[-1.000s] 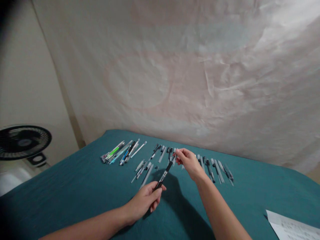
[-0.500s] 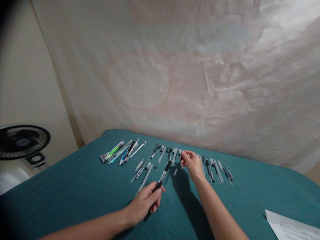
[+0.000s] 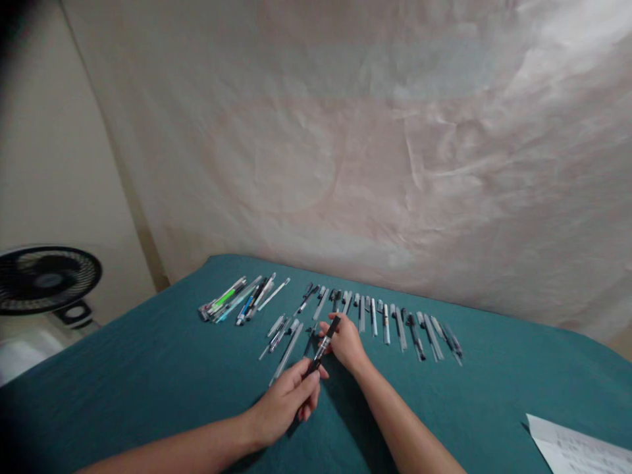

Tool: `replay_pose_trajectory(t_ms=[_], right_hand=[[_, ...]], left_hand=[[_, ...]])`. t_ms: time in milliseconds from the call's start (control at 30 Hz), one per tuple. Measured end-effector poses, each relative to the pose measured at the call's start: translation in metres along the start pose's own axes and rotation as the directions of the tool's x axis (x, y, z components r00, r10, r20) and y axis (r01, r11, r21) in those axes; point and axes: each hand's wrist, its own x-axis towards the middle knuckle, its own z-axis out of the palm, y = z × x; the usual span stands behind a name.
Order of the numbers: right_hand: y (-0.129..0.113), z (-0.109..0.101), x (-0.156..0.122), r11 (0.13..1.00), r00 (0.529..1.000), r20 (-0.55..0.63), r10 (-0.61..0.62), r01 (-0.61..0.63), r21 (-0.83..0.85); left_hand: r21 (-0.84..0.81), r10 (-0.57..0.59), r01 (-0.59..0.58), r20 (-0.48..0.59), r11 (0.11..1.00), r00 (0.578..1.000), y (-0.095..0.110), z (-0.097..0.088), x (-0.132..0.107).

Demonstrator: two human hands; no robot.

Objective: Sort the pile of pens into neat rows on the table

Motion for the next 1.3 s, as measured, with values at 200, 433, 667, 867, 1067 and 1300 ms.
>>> replay_pose_trajectory(t_ms=[200, 433, 667, 867, 1067, 1300], right_hand=[[-0.020, -0.016, -0.004, 0.998, 0.992, 0.124, 0.012, -0.020, 0.060], [-0.063, -0.033, -0.022, 0.938, 0.933, 0.360, 0.016, -0.139, 0.319], [-0.060, -0.026, -0.023, 0.963, 0.941, 0.337, -0.005, -0.087, 0.255], [-0.054, -0.029, -0.017, 0.959, 0.976, 0.214, 0.034, -0.092, 0.267], [-0.036, -0.032, -0.008, 0.927, 0.985, 0.117, 0.125, -0.158, 0.340], [-0.011, -0.011, -0.005, 0.985, 0.985, 0.126, 0.120, -0.134, 0.108]], left_hand=[[-0.045, -0.013, 0.012, -0.016, 0.999, 1.000, -0.002, -0.001, 0.001], [-0.063, -0.018, 0.015, -0.047, 0.998, 0.999, -0.006, -0.002, 0.005], [-0.043, -0.016, 0.014, -0.038, 0.999, 0.999, -0.007, -0.002, 0.006], [0.019, -0.011, 0.012, -0.037, 1.000, 0.999, -0.004, -0.002, 0.006], [0.485, 0.202, -0.115, -0.131, 0.867, 0.971, 0.028, -0.015, -0.001], [0.814, 0.449, -0.145, -0.153, 0.562, 0.881, 0.041, -0.067, 0.022]])
